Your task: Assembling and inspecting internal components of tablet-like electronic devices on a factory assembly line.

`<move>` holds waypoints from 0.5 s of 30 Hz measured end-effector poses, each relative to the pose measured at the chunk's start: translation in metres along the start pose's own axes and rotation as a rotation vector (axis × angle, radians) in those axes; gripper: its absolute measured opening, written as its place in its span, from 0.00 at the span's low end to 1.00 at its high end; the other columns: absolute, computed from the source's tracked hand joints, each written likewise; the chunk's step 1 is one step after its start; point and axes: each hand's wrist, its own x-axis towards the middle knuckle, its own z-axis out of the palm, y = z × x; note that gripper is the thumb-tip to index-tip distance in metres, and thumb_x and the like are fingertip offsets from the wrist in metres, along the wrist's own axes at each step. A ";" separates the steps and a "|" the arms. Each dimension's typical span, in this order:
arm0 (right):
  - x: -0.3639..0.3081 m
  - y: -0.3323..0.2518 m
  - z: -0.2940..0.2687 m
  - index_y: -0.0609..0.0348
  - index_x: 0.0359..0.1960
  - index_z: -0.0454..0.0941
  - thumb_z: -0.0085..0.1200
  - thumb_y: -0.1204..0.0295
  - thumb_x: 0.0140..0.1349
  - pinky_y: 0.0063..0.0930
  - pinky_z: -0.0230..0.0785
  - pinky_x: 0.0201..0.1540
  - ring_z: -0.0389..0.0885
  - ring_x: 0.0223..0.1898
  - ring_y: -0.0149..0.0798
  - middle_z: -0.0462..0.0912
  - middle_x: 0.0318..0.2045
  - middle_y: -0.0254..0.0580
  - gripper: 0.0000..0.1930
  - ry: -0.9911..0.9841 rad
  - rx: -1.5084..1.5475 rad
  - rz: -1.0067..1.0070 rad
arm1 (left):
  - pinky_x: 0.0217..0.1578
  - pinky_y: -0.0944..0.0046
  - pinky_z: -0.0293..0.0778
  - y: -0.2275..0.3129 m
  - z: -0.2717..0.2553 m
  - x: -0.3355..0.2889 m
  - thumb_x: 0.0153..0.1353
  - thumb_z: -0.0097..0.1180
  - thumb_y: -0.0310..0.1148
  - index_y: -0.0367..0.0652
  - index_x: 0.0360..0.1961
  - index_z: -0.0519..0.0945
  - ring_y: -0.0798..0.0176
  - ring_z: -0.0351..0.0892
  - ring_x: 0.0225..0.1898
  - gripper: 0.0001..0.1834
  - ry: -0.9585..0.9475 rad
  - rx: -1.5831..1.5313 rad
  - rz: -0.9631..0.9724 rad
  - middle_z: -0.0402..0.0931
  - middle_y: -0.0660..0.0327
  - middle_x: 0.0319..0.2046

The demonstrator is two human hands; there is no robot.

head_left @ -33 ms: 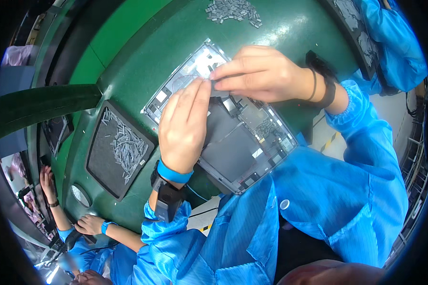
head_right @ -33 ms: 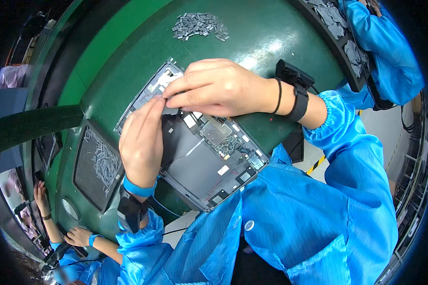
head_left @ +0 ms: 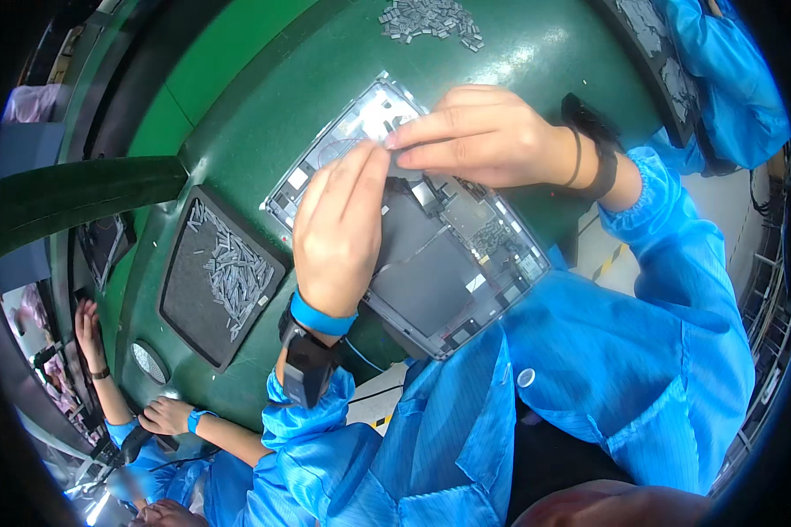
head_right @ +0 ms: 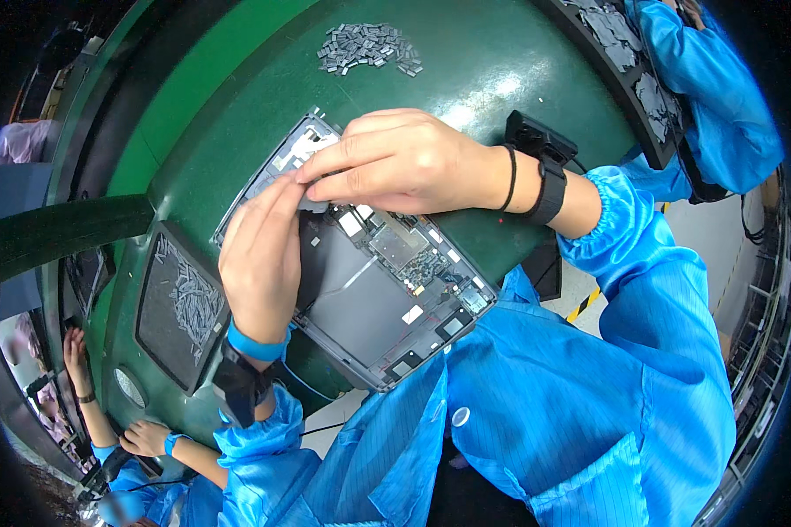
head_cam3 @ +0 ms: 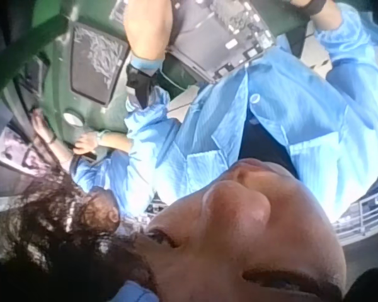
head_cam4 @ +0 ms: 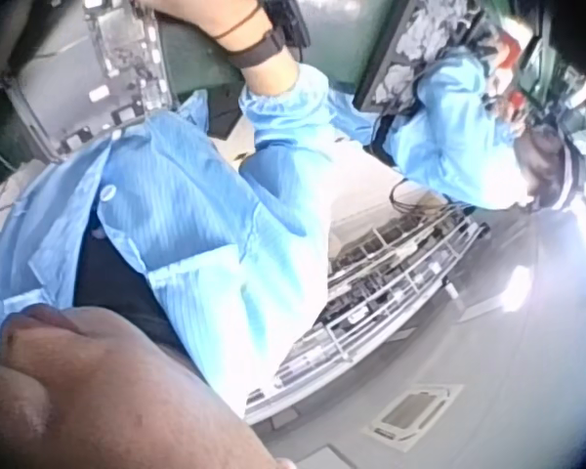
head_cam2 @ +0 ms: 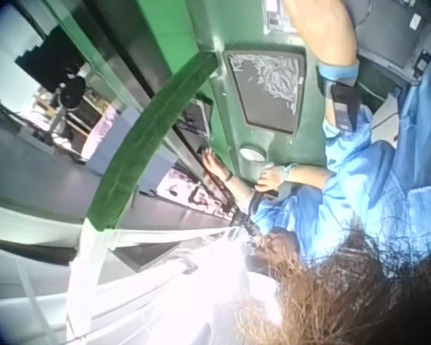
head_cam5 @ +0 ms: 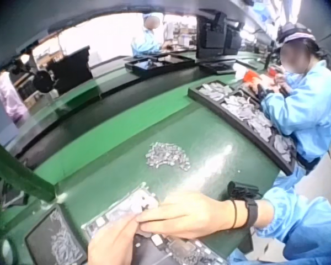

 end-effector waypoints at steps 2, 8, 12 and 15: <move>-0.001 0.002 0.000 0.59 0.39 0.82 0.61 0.77 0.47 0.29 0.73 0.34 0.79 0.31 0.37 0.82 0.46 0.39 0.14 0.022 -0.059 -0.039 | 0.48 0.56 0.73 -0.003 0.006 0.008 0.49 0.55 0.17 0.32 0.47 0.77 0.48 0.77 0.45 0.20 0.074 -0.136 -0.030 0.77 0.49 0.46; 0.006 0.007 -0.007 0.58 0.36 0.82 0.58 0.72 0.49 0.22 0.69 0.28 0.77 0.28 0.28 0.83 0.42 0.35 0.12 -0.036 -0.558 -0.107 | 0.49 0.55 0.72 -0.023 0.017 0.029 0.56 0.51 0.21 0.31 0.45 0.79 0.43 0.77 0.46 0.15 0.153 -0.067 -0.267 0.78 0.43 0.44; 0.005 0.007 0.007 0.57 0.35 0.81 0.56 0.70 0.48 0.21 0.67 0.26 0.77 0.26 0.28 0.83 0.40 0.33 0.11 -0.120 -0.625 -0.097 | 0.38 0.63 0.76 -0.030 0.025 0.028 0.61 0.55 0.29 0.39 0.44 0.83 0.56 0.84 0.35 0.12 0.044 -0.181 -0.473 0.83 0.48 0.34; -0.001 0.007 0.008 0.58 0.39 0.81 0.56 0.74 0.49 0.21 0.62 0.22 0.76 0.23 0.27 0.83 0.46 0.36 0.13 -0.182 -0.608 -0.037 | 0.38 0.64 0.76 -0.031 0.028 0.028 0.61 0.56 0.30 0.40 0.43 0.83 0.57 0.84 0.35 0.11 0.055 -0.201 -0.483 0.83 0.48 0.35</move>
